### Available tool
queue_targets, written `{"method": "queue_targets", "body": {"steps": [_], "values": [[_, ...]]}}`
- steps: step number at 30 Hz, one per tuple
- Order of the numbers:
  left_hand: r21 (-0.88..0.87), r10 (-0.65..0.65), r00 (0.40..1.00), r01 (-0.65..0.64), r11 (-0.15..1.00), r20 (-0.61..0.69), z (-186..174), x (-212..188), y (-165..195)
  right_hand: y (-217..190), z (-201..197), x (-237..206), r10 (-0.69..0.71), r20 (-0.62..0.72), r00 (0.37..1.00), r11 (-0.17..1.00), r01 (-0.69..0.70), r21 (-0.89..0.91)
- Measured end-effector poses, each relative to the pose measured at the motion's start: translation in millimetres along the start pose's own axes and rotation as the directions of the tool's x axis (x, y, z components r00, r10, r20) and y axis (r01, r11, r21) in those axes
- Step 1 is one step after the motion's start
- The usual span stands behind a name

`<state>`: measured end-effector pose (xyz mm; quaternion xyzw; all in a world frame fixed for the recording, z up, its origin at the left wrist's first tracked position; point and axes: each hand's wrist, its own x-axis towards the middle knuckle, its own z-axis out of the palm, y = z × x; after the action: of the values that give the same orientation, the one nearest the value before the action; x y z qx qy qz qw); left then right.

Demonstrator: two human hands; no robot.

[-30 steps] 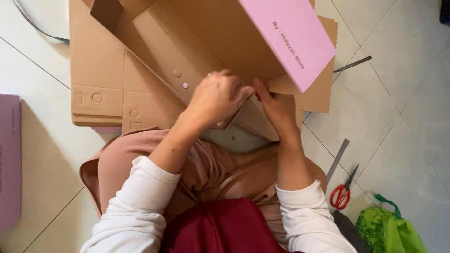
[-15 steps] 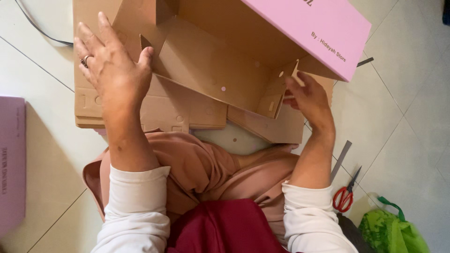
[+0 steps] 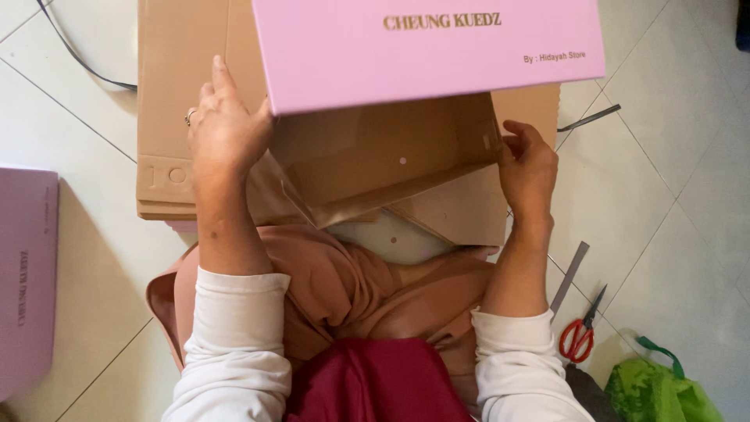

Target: The person assembles a pink shoebox from a flat cardboard sheet by folding the sides and tucking the tabs into slots. They handle multiple flat sheets and completed boxes, working on the floor.

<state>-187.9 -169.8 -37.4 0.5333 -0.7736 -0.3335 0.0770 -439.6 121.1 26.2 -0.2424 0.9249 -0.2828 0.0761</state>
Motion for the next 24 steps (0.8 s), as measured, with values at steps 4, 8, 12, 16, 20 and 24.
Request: {"method": "queue_targets", "body": {"steps": [4, 8, 12, 16, 20, 24], "values": [[0.015, 0.065, 0.998, -0.065, 0.998, 0.009, 17, -1, 3, -17, 13, -12, -0.337, -0.169, 0.926, 0.929, 0.298, -0.218], [-0.020, 0.151, 0.988, -0.151, 0.988, -0.034, 33, -2, 8, -45, 20, -43, -0.569, 0.085, 0.818, 0.819, 0.573, -0.029], [-0.177, 0.268, 0.956, -0.287, 0.941, -0.122, 37, -4, 18, -70, 51, -78, -0.725, 0.443, 0.528, 0.615, 0.786, 0.069], [-0.367, 0.246, 0.969, -0.241, 0.899, -0.033, 34, -12, 33, -70, 85, -97, -0.700, 0.478, 0.531, 0.628, 0.776, 0.056], [-0.609, 0.162, 0.957, 0.019, 0.793, 0.240, 30, -18, 48, -59, 95, -83, -0.661, 0.513, 0.547, 0.642, 0.766, 0.011], [-0.536, 0.314, 0.939, -0.196, 0.821, 0.137, 23, -22, 49, -54, 72, -66, -0.679, 0.406, 0.612, 0.677, 0.736, 0.023]]}}
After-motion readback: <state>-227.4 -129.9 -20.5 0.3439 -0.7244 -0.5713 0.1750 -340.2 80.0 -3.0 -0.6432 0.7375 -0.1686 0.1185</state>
